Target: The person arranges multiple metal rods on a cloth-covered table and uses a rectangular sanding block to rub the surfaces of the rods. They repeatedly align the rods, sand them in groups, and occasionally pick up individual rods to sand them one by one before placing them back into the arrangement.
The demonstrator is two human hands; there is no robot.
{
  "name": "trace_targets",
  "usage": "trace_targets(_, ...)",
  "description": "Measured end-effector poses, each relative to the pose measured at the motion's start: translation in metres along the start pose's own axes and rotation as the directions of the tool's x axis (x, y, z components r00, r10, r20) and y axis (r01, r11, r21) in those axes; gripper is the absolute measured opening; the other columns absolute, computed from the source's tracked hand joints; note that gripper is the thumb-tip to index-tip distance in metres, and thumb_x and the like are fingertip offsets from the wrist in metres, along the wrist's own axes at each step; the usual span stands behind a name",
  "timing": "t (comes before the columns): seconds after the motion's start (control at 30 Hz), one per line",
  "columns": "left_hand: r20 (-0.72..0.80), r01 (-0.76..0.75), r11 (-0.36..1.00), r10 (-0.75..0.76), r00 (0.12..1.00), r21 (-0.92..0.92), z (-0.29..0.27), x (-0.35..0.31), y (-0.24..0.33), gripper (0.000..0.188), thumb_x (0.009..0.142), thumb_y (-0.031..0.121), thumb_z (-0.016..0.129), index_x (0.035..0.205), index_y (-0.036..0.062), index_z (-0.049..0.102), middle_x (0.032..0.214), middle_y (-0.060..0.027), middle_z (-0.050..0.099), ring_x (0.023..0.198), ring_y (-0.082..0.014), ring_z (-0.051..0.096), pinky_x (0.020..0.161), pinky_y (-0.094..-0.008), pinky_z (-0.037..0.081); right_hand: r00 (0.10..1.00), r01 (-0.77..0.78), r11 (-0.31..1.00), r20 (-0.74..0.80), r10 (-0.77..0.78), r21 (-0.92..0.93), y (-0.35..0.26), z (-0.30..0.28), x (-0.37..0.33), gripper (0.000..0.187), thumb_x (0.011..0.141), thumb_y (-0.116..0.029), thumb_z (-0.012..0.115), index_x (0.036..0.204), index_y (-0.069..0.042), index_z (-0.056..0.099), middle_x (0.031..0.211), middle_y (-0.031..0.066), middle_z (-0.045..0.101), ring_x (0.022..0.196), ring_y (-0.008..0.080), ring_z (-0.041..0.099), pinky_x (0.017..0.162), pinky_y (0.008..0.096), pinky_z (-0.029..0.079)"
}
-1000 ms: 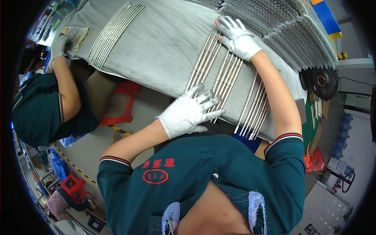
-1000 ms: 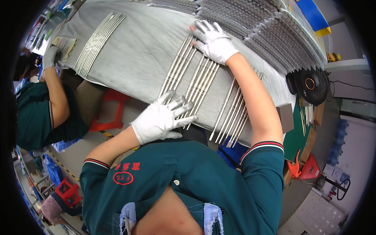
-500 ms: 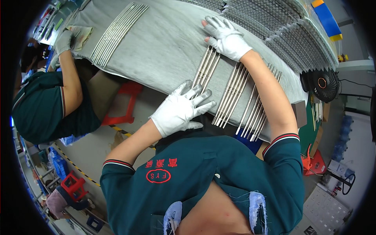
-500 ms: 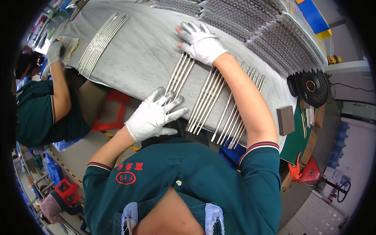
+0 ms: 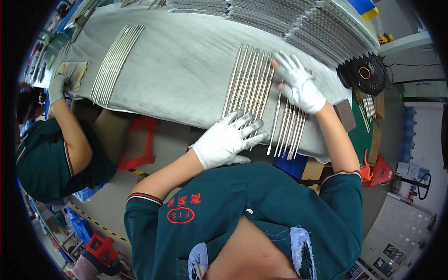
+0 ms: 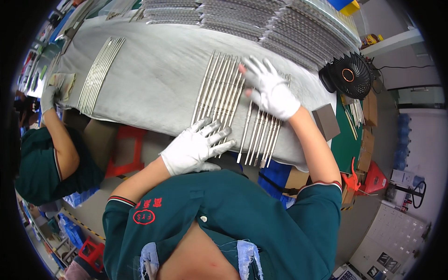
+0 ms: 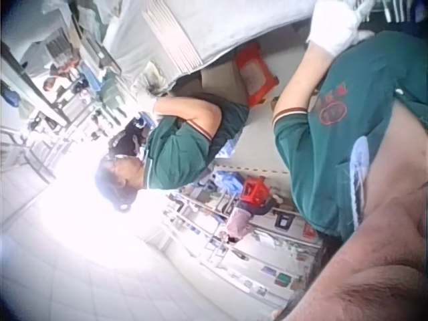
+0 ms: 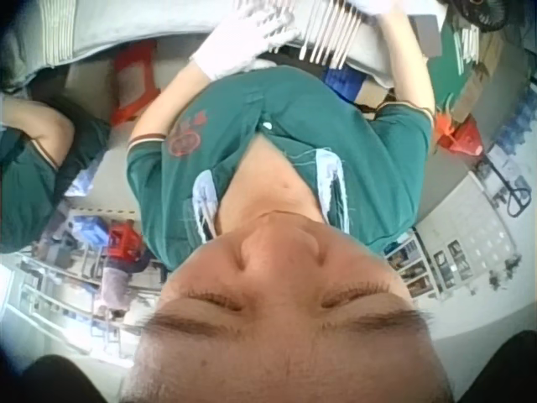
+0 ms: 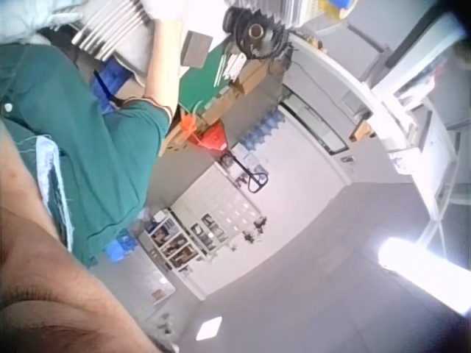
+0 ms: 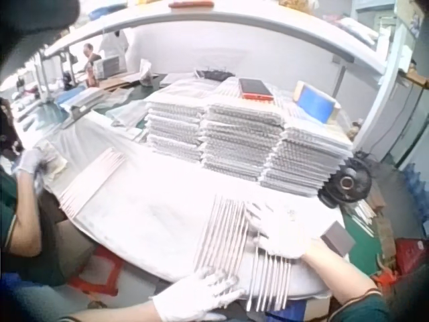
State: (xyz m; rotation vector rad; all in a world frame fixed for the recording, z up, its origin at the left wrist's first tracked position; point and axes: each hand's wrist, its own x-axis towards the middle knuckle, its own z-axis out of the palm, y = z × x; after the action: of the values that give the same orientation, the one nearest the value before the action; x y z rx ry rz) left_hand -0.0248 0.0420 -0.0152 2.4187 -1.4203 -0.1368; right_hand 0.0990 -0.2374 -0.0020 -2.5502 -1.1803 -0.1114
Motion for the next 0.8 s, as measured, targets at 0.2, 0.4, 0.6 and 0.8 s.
trace_targets(0.2,0.065,-0.052,0.997,0.056,0.996,-0.062,0.005,0.017,0.007,0.078,0.088,0.056,0.062,0.153,0.0192,0.040,0.151,-0.0136,0.048,0.139,-0.0361,0.045,0.120,-0.0515,0.026,0.959,0.004,0.992,0.280,-0.040,0.128,-0.078,-0.005,-0.092,0.069,0.093,-0.048,0.056,0.150,-0.011,0.044,0.158,0.0211,0.036,0.147,0.0421,0.032,0.121,0.0599,0.017)
trace_targets(0.4,0.061,-0.067,0.998,0.067,0.996,-0.005,0.004,0.018,0.008,0.074,0.087,0.059,0.063,0.145,0.0157,0.050,0.146,-0.0132,0.052,0.136,-0.0364,0.047,0.119,-0.0528,0.028,0.971,-0.038,0.984,0.238,-0.004,0.172,-0.096,0.002,-0.092,0.076,0.087,-0.042,0.067,0.153,-0.015,0.039,0.157,0.0225,0.037,0.147,0.0415,0.033,0.121,0.0595,0.019)
trace_targets(0.6,0.040,0.009,1.000,-0.010,0.999,0.016,-0.002,0.003,0.002,0.076,0.081,0.060,0.069,0.139,0.0129,0.053,0.141,-0.0146,0.052,0.136,-0.0368,0.046,0.117,-0.0550,0.032,0.986,0.065,0.962,0.132,-0.103,0.267,-0.098,0.015,-0.062,0.073,0.089,-0.043,0.065,0.149,-0.008,0.044,0.157,0.0234,0.036,0.146,0.0404,0.035,0.121,0.0580,0.021)
trace_targets(0.8,-0.013,0.139,0.988,-0.138,0.990,0.073,-0.022,-0.013,-0.013,0.086,0.076,0.064,0.071,0.139,0.0074,0.053,0.140,-0.0208,0.053,0.137,-0.0393,0.045,0.118,-0.0541,0.031,0.981,0.132,0.949,0.098,-0.166,0.288,-0.106,0.023,-0.021,0.069,0.090,-0.042,0.063,0.148,-0.008,0.047,0.158,0.0219,0.035,0.147,0.0376,0.034,0.123,0.0548,0.020)
